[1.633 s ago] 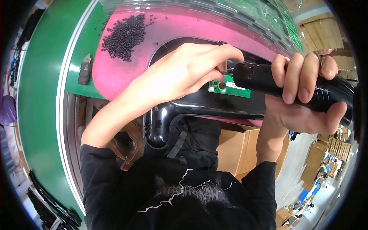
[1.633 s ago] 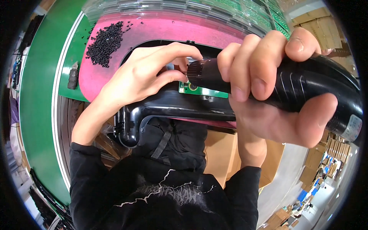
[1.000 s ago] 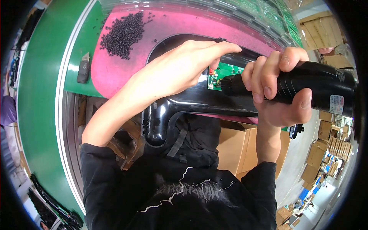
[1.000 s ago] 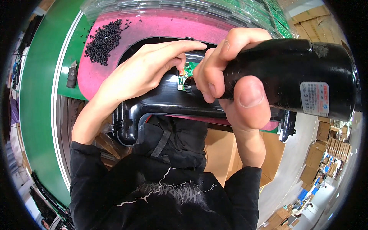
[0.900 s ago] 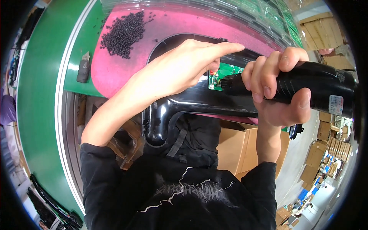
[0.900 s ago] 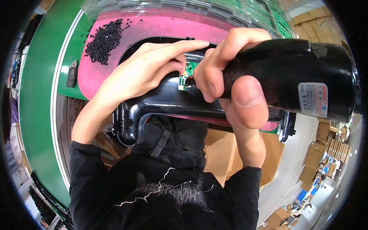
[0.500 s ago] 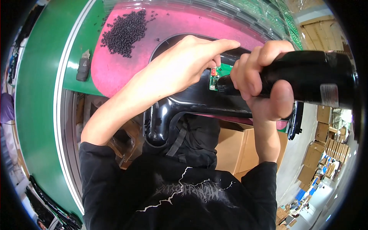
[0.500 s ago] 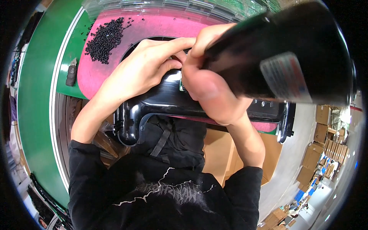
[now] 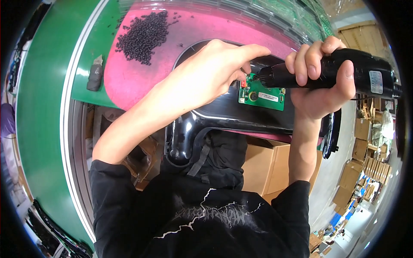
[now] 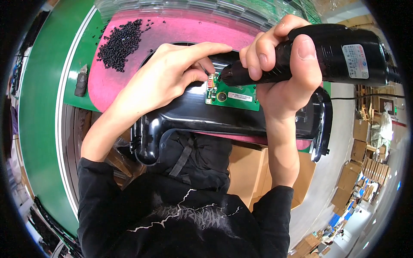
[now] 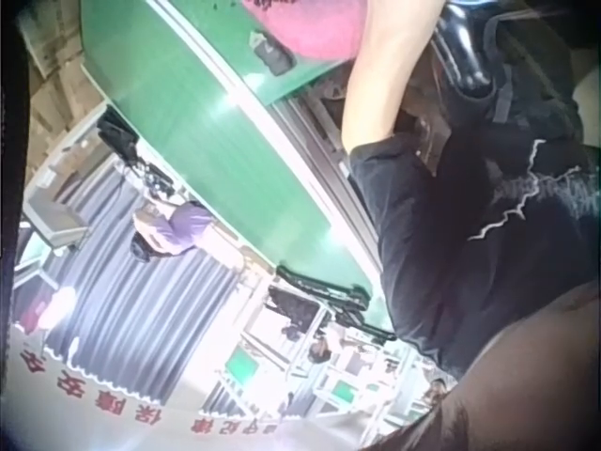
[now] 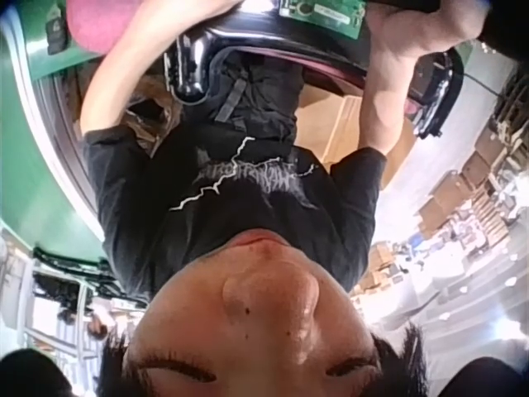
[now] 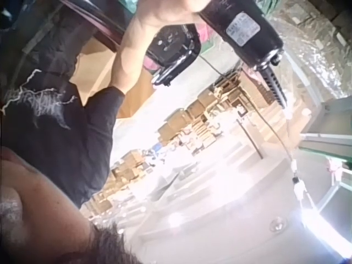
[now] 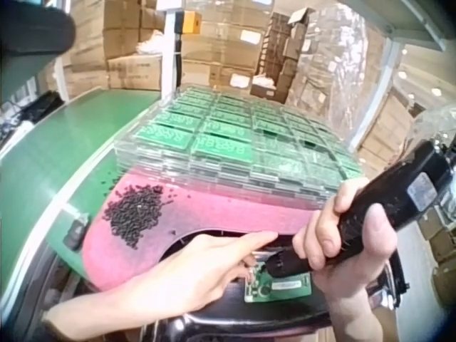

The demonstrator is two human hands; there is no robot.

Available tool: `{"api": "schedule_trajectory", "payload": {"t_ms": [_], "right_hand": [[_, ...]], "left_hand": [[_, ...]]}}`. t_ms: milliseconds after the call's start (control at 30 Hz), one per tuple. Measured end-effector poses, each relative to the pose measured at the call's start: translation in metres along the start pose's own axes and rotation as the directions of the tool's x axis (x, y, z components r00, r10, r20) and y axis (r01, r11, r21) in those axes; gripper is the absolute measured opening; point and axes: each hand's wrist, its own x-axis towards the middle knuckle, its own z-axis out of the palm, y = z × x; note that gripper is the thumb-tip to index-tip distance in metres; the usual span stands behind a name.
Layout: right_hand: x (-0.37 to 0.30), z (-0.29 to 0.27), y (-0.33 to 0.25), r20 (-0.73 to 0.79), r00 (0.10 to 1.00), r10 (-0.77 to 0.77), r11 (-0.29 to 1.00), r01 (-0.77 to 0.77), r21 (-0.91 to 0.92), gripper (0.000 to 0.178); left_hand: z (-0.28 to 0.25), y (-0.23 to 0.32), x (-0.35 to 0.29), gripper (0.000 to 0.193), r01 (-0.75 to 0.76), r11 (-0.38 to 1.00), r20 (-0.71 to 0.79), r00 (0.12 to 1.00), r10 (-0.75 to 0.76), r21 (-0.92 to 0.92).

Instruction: Assembling circuit boards into plastic housings using an electric screwdriver and organizing boxed components.

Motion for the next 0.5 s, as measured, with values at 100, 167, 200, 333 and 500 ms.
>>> {"api": "schedule_trajectory", "payload": {"t_ms": [100,167,200,333,500], "right_hand": [[-0.001,-0.001,0.003,-0.021,1.000,0.022,1.000,-0.022,-0.002,0.029],[0.000,0.001,0.005,0.007,1.000,0.002,1.000,-0.002,-0.008,0.029],[0.000,0.000,0.006,0.005,1.000,0.003,1.000,-0.003,-0.009,0.029],[0.008,0.000,0.009,0.274,0.959,0.075,0.996,-0.059,-0.064,0.043],[0.015,0.005,0.008,0.294,0.947,0.127,0.988,-0.094,-0.123,0.045]], "left_hand": [[0.001,-0.004,0.002,0.044,-0.089,0.993,-0.045,0.995,0.092,0.071],[0.000,-0.004,0.004,0.043,-0.072,0.992,-0.059,0.995,0.078,0.103],[-0.001,-0.003,0.005,0.043,-0.071,0.992,-0.058,0.995,0.078,0.102],[-0.001,-0.003,0.005,0.043,-0.143,0.977,-0.069,0.985,0.155,0.158],[-0.001,0.002,0.002,0.046,-0.087,0.996,-0.062,0.994,0.089,0.024]]}}
